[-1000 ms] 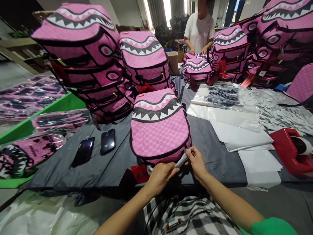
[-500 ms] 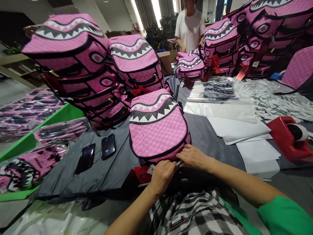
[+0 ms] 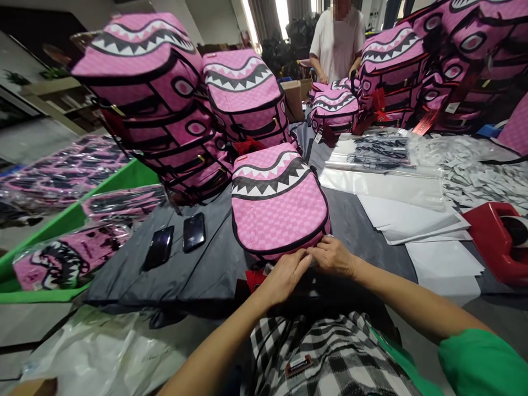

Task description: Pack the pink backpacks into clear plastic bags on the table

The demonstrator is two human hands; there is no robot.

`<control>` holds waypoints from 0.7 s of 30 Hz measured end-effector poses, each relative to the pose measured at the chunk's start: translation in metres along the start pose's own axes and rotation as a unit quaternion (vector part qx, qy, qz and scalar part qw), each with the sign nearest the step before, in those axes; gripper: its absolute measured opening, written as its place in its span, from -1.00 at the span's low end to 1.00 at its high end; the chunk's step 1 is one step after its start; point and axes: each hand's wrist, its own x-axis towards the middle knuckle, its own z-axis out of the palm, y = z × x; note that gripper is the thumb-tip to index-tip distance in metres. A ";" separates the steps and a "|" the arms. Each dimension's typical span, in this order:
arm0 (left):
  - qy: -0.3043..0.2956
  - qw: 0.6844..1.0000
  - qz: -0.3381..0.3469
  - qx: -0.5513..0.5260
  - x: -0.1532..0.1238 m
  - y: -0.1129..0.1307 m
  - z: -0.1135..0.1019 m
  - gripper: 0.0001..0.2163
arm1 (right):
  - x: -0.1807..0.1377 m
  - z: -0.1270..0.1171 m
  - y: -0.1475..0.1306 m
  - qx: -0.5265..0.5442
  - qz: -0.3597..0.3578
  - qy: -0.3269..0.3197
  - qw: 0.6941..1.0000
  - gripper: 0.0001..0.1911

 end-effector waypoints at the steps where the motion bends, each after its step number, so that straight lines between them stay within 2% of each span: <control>1: -0.043 0.998 -0.005 -0.040 0.014 0.003 -0.004 -0.53 | -0.002 -0.002 0.001 -0.001 0.011 0.009 1.000 -0.68; 3: -0.116 0.986 -0.018 -0.120 0.035 0.003 -0.009 -0.45 | -0.007 -0.005 0.004 0.000 0.034 0.005 0.999 -0.70; 6: -0.177 0.958 -0.086 -0.209 0.046 -0.001 -0.009 -0.32 | -0.014 -0.003 0.010 0.024 0.072 -0.023 0.997 -0.70; 8: -0.175 0.953 -0.114 -0.221 0.042 -0.003 -0.007 -0.29 | -0.017 0.003 0.014 0.033 0.097 -0.032 0.994 -0.70; 11: -0.150 0.954 -0.115 -0.233 0.030 -0.006 -0.003 -0.42 | -0.015 0.014 0.015 0.036 0.125 -0.044 0.991 -0.70; 14: -0.120 0.961 -0.108 -0.223 0.025 -0.010 0.001 -0.51 | -0.011 0.007 0.009 0.050 0.129 -0.051 0.989 -0.76; 16: -0.092 0.971 -0.092 -0.203 0.026 -0.011 0.002 -0.55 | -0.016 -0.014 0.000 0.055 0.117 -0.048 0.990 -0.74; 18: -0.067 0.976 -0.070 -0.195 0.030 -0.011 0.002 -0.58 | -0.036 -0.050 -0.010 0.041 0.149 -0.025 0.988 -0.68; 20: -0.049 0.980 -0.053 -0.186 0.031 -0.012 0.003 -0.57 | -0.069 -0.098 -0.017 -0.006 0.262 0.020 0.965 -0.72; 21: -0.044 0.983 -0.045 -0.175 0.031 -0.014 0.005 -0.57 | -0.089 -0.124 -0.020 -0.040 0.344 0.047 0.937 -0.80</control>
